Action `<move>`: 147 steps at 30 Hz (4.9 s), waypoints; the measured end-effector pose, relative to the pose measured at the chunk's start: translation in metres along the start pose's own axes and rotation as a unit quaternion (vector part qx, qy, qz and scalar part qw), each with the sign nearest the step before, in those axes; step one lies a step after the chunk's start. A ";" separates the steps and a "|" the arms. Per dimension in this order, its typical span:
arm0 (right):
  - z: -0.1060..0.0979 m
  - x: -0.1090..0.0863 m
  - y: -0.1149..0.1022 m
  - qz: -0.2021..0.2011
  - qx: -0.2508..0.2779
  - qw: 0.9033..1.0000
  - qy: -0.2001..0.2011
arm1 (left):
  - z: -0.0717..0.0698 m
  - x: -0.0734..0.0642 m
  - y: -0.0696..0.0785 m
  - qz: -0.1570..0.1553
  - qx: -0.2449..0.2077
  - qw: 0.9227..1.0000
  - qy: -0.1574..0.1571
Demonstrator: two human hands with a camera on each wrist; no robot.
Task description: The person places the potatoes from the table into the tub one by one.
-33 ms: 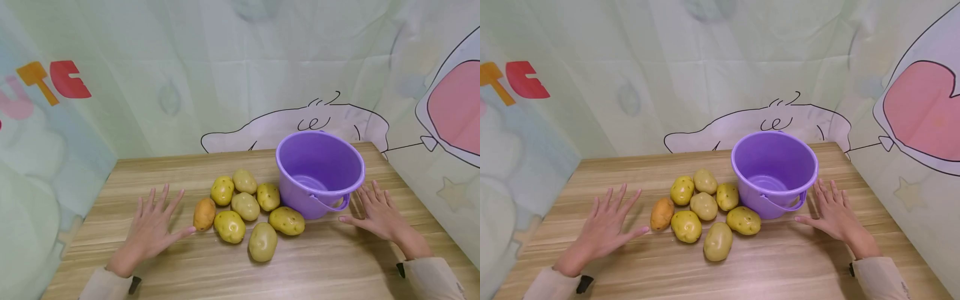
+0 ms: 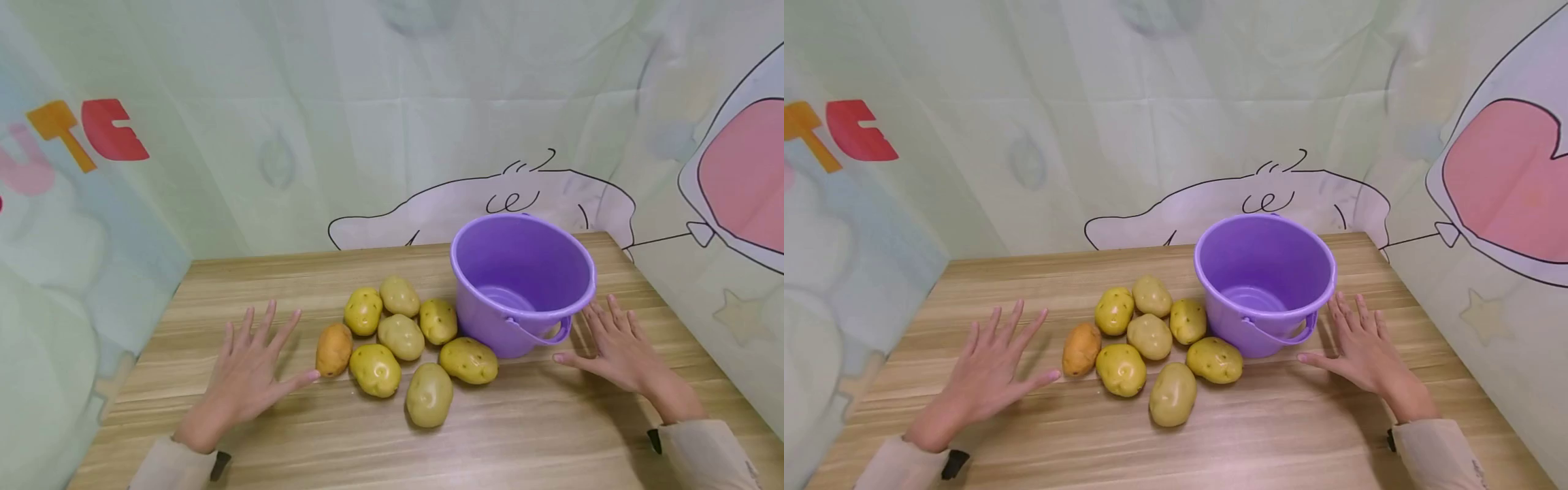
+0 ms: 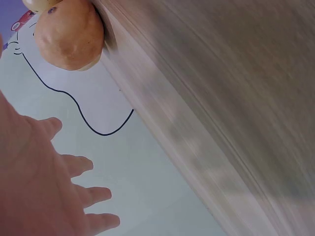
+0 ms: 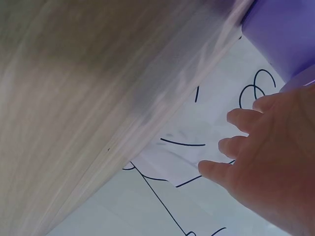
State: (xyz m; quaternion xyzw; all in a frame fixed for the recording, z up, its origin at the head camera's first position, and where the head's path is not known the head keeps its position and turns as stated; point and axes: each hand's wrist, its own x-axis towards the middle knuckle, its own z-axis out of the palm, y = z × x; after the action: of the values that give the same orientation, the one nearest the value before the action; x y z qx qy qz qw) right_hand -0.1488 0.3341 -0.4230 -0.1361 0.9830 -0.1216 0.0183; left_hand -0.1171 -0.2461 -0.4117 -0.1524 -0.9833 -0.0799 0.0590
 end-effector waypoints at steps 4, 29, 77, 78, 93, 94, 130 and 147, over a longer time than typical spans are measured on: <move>0.000 0.000 0.000 -0.001 0.001 1.000 0.000 | 0.000 0.000 0.000 0.000 0.001 1.000 -0.005; -0.029 0.001 0.019 -0.057 0.151 0.987 0.006 | -0.003 0.006 0.007 0.044 -0.060 0.997 0.013; -0.076 0.048 -0.047 0.045 0.525 0.823 0.212 | 0.009 0.028 0.035 -0.012 -0.204 0.979 -0.008; -0.077 0.049 -0.048 0.046 0.535 0.816 0.214 | 0.009 0.029 0.035 -0.012 -0.204 0.979 -0.010; -0.072 0.065 -0.052 0.085 0.450 0.848 0.267 | 0.016 0.038 0.037 -0.010 -0.209 0.977 -0.032; -0.072 0.065 -0.053 0.084 0.449 0.848 0.270 | 0.017 0.038 0.037 -0.010 -0.211 0.977 -0.031; -0.072 0.066 -0.061 0.085 0.374 0.880 0.278 | 0.014 0.041 0.033 -0.032 -0.274 0.961 -0.009; -0.071 0.065 -0.059 0.088 0.376 0.881 0.274 | -0.007 0.054 0.039 -0.011 -0.290 0.957 0.008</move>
State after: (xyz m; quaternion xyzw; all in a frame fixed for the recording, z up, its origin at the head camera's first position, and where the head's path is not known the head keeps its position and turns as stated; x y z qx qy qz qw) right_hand -0.2012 0.2781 -0.3403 0.0073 0.8374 -0.5121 -0.1911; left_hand -0.1552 -0.1952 -0.3917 -0.1513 -0.9192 -0.3630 0.0192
